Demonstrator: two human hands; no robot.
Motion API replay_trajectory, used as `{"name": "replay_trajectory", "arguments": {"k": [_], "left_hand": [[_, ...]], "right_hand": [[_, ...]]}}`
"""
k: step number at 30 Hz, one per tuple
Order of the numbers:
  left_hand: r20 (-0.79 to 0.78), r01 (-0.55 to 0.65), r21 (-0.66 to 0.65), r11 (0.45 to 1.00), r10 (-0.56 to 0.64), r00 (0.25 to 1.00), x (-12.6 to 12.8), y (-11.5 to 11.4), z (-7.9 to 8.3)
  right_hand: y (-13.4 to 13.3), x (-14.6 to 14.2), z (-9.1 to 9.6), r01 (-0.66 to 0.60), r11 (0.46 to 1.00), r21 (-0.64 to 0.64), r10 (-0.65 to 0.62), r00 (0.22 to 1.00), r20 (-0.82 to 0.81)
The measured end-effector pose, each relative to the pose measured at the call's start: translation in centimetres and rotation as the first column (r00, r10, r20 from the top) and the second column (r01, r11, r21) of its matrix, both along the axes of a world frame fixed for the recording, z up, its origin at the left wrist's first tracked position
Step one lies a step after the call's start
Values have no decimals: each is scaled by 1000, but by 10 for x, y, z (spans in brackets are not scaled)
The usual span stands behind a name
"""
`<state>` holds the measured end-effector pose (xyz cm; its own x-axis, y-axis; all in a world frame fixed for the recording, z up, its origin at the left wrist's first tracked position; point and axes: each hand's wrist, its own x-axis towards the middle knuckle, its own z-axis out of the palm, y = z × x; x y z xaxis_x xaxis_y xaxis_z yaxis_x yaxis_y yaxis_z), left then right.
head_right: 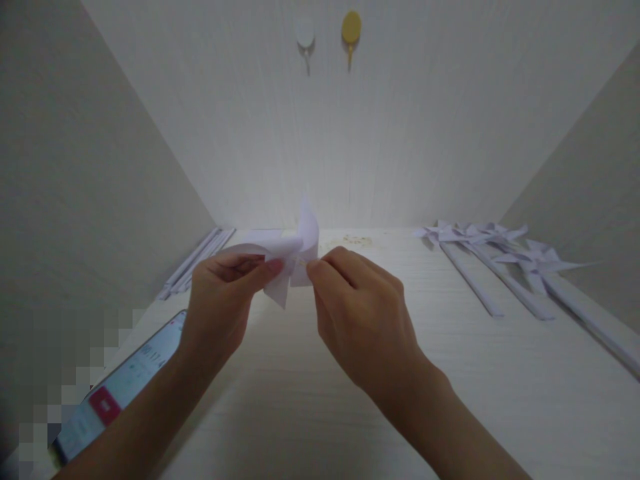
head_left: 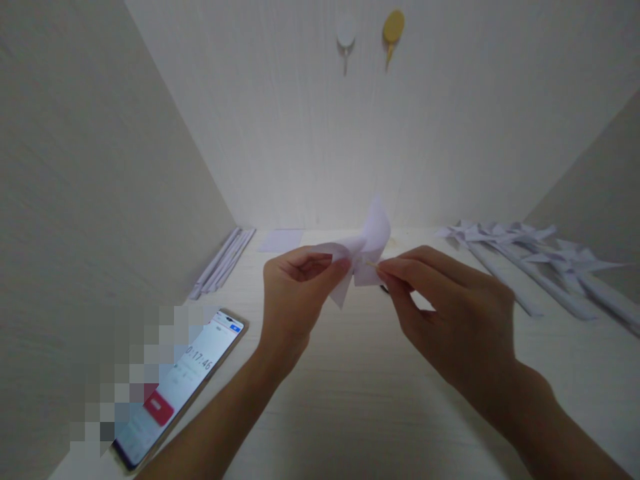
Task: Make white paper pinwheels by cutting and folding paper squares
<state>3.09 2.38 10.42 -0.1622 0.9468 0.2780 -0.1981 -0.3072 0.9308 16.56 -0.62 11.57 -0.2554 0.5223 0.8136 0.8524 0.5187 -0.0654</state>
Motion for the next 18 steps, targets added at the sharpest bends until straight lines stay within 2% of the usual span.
{"name": "replay_trajectory", "arguments": {"k": [7, 14, 18], "left_hand": [[-40, -65, -13, 998, 64, 997, 1, 0, -1], [-51, -33, -3, 999, 33, 998, 2, -2, 0], [-61, -65, 39, 997, 67, 996, 3, -3, -1]], "right_hand": [[0, 2, 0, -8, 1000, -1, 8, 1000, 2], [1, 2, 1, -19, 1000, 0, 19, 1000, 3], [0, 2, 1, -27, 1000, -1, 27, 1000, 11]]}}
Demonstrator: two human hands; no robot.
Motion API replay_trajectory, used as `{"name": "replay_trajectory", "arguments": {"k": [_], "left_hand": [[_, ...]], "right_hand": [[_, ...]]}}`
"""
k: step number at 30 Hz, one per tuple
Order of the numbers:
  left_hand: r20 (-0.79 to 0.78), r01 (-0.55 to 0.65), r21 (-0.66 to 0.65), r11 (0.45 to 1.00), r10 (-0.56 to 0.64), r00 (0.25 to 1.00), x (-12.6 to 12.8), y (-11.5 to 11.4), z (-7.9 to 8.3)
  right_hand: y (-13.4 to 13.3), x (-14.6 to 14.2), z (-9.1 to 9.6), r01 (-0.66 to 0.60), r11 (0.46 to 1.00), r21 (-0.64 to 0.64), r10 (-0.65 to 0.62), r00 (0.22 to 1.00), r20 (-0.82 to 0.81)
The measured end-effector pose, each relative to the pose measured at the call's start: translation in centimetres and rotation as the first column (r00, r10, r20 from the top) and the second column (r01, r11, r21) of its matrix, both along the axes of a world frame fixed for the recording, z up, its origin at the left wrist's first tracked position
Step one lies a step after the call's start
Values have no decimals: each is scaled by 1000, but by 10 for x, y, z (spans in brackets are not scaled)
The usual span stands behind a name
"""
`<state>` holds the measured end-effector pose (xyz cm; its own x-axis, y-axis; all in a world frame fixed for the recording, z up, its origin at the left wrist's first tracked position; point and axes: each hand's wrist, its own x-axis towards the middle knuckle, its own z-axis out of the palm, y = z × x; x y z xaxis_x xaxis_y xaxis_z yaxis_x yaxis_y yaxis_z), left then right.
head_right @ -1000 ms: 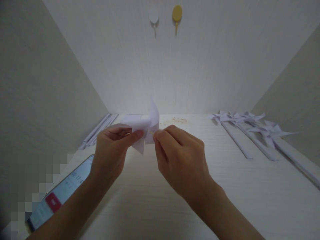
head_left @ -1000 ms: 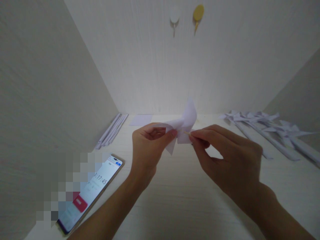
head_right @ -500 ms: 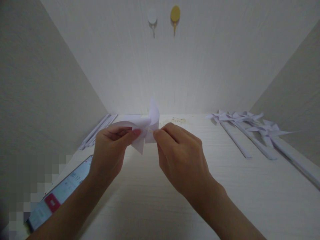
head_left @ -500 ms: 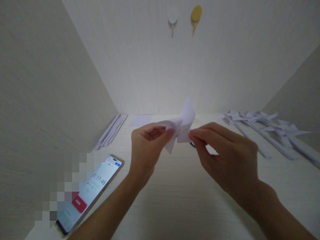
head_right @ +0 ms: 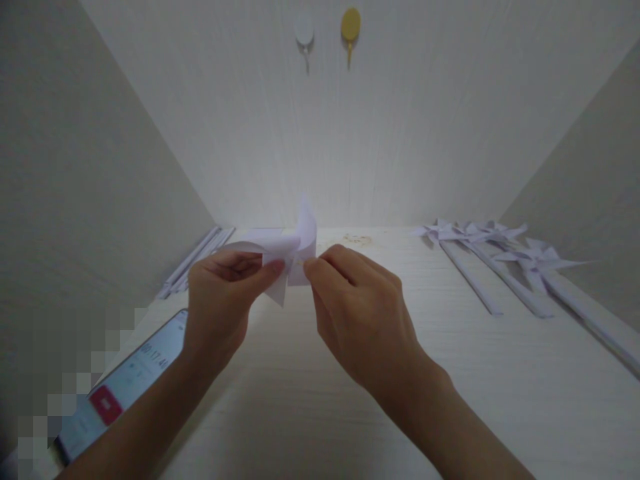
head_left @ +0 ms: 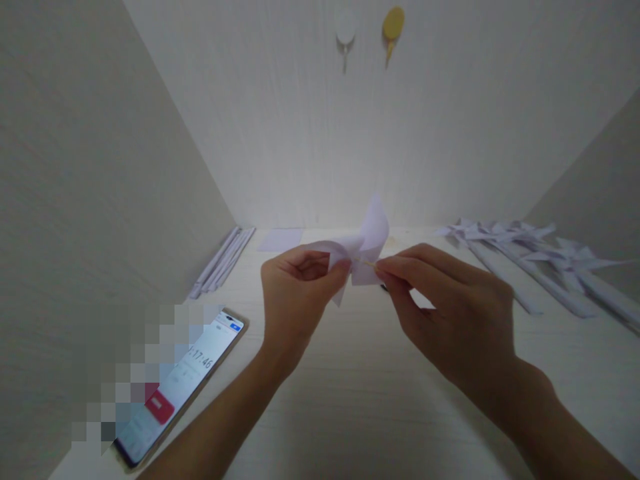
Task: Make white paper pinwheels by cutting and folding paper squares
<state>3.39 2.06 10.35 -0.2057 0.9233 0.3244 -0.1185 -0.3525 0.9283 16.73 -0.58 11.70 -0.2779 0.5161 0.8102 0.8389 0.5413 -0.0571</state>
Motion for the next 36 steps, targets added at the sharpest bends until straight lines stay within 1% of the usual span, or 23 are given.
{"name": "replay_trajectory", "arguments": {"k": [8, 14, 19, 23, 26, 32, 36], "left_hand": [[-17, -5, 20, 1000, 6, 1000, 1, 1, -2], [-30, -16, 31, 999, 17, 999, 2, 2, -4], [-31, -22, 37, 999, 23, 999, 2, 1, -5], [-49, -25, 22, 999, 26, 998, 3, 0, -5], [-49, -29, 29, 999, 30, 998, 3, 0, -4], [-72, -41, 23, 999, 43, 996, 4, 1, -5], [-52, -40, 43, 998, 42, 998, 2, 2, -6]], "right_hand": [[-1, 0, 0, -16, 1000, -14, 16, 1000, 24], [0, 0, -1, -2, 1000, 17, 0, 996, 88], [0, 0, -1, 10, 999, -40, -8, 999, 47], [1, 0, -3, -17, 998, -58, 18, 1000, 7], [2, 1, -4, -47, 998, -48, 47, 999, 2], [1, 0, -4, -59, 997, -53, 58, 998, -19], [1, 0, -5, -98, 994, -48, 99, 995, 20]]}}
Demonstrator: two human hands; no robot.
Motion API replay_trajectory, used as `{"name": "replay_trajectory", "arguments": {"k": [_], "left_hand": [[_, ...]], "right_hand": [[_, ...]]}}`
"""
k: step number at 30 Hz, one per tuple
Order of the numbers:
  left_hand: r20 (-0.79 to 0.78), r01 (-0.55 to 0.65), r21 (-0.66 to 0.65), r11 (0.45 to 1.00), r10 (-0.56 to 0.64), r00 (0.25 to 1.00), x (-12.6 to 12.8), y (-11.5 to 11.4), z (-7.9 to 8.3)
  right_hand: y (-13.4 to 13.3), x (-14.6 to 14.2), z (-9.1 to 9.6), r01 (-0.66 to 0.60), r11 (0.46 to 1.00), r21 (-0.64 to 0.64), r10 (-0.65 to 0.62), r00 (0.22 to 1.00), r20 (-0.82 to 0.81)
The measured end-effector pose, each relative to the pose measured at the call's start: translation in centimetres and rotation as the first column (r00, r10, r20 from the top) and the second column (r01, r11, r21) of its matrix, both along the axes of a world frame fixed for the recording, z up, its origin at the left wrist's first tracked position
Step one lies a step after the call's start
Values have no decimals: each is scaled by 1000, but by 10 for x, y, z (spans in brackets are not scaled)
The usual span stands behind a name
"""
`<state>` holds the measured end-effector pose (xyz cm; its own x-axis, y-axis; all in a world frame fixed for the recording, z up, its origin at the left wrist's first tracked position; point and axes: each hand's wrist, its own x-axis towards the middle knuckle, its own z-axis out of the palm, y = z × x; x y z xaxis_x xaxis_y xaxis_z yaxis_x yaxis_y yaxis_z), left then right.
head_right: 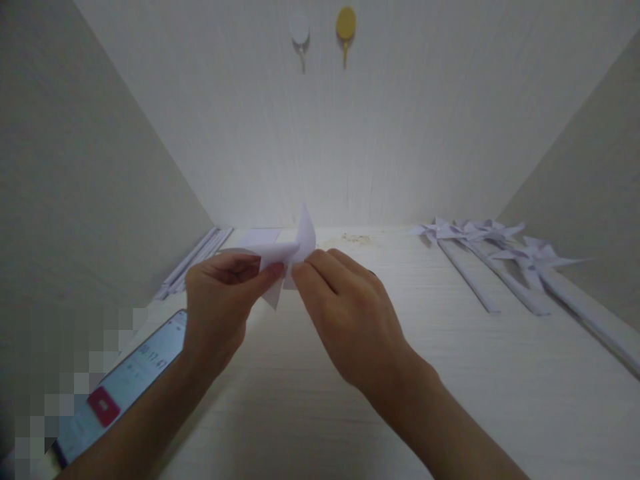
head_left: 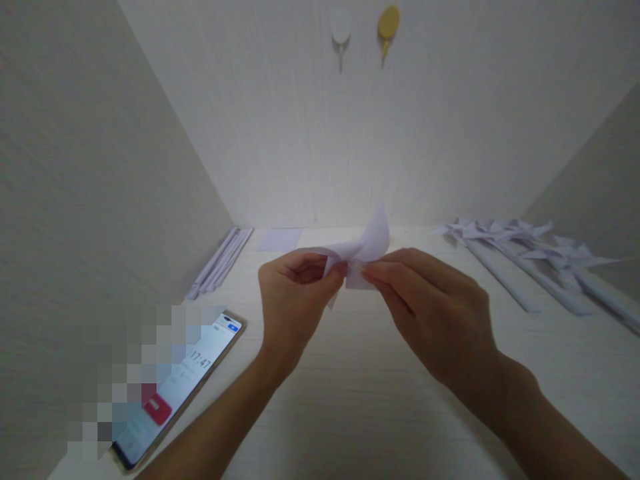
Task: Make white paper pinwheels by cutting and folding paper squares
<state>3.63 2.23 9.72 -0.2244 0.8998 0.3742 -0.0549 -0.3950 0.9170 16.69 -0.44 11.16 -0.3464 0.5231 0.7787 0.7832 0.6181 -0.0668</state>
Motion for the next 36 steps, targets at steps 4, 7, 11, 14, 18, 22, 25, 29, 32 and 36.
{"name": "replay_trajectory", "arguments": {"k": [4, 7, 11, 14, 18, 22, 25, 29, 32, 36], "left_hand": [[3, 5, -2, 1000, -5, 1000, 0, -1, 0], [-28, 6, -20, 1000, -6, 1000, 1, -3, 0], [-40, 18, -17, 1000, -18, 999, 1, -4, -1], [-52, 14, -14, 1000, -15, 999, 1, -5, -1], [-105, -6, -17, 1000, 4, 994, 2, -8, 0], [-102, -13, -12, 1000, 11, 995, 2, -7, 1], [-65, -1, 2, 1000, 1, 998, 1, -6, 0], [-62, 16, 17, 1000, -15, 998, 1, -5, -1], [-67, 14, 7, 1000, -14, 998, 1, -6, 0], [-65, 9, -10, 1000, -10, 998, 1, -7, 1]], "right_hand": [[1, 1, -2, 33, 999, -4, -33, 999, -16], [2, 1, -2, 84, 996, 6, -84, 995, -53], [2, 1, -1, 23, 1000, 1, -23, 999, -47], [2, 1, -1, 21, 1000, 0, -21, 999, -49], [3, 2, -2, 102, 995, -5, -102, 992, -68], [4, 2, -1, 33, 999, -26, -34, 997, -64], [4, 1, 0, -11, 1000, -23, 9, 996, -84], [4, 2, 0, 44, 998, -42, -49, 993, -105], [4, 0, 1, 8, 999, -46, -14, 991, -132], [3, -3, 4, -129, 990, -64, 108, 959, -262]]}}
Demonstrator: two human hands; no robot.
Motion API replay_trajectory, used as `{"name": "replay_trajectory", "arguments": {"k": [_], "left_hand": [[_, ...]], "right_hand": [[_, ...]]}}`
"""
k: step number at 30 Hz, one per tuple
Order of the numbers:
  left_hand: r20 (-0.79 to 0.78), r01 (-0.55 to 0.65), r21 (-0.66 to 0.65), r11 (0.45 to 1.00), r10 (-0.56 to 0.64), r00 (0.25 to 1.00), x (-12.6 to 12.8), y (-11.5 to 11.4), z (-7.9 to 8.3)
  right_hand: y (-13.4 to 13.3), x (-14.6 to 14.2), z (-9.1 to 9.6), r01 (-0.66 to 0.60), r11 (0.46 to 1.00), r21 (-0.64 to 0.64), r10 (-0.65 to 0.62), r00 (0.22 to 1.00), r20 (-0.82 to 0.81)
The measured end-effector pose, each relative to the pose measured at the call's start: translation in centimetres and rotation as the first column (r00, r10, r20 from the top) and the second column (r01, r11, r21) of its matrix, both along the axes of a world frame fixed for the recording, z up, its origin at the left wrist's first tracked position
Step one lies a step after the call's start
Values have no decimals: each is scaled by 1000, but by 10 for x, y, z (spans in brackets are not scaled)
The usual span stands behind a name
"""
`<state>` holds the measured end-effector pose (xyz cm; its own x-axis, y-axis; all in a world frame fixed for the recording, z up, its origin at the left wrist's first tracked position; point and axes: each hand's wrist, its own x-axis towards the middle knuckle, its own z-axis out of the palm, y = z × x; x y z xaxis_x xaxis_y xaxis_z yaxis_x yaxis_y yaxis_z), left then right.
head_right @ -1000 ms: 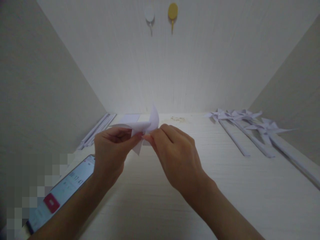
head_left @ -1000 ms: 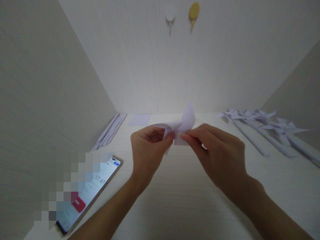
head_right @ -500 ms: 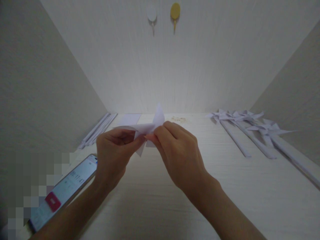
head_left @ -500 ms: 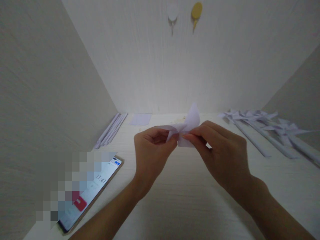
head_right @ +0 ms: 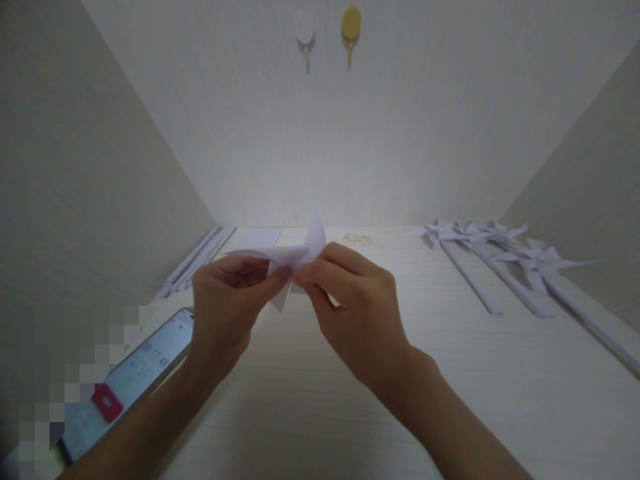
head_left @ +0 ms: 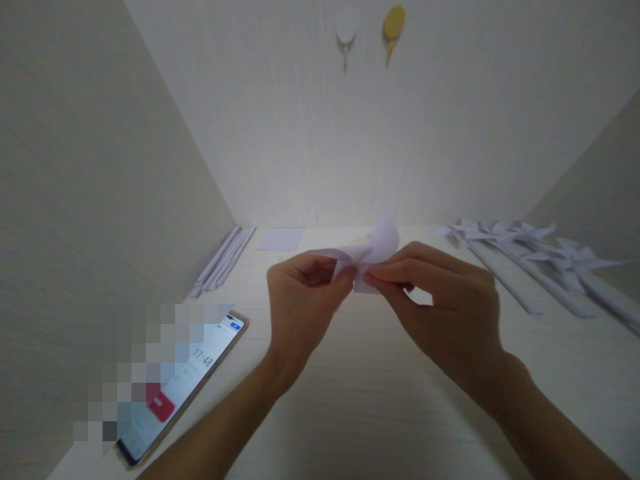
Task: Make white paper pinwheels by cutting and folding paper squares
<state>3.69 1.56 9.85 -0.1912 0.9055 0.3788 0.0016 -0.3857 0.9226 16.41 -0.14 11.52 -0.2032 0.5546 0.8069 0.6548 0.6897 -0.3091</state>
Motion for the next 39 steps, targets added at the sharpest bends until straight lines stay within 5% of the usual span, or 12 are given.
{"name": "replay_trajectory", "arguments": {"k": [12, 18, 25, 39], "left_hand": [[13, -24, -1, 1000, 24, 1000, -4, 2, 1], [31, -19, 18, 1000, 18, 999, -7, 3, 3], [23, -6, 13, 1000, 6, 1000, -5, 1, 2], [-12, -16, -5, 1000, 16, 1000, -3, 1, 2]], "right_hand": [[6, 5, -4, -277, 936, -218, 213, 938, -274], [2, 4, 0, -109, 970, -215, 77, 985, -153], [1, 3, 5, 129, 990, -49, -125, 989, 82], [1, 4, 2, 135, 991, 13, -136, 979, 151]]}}
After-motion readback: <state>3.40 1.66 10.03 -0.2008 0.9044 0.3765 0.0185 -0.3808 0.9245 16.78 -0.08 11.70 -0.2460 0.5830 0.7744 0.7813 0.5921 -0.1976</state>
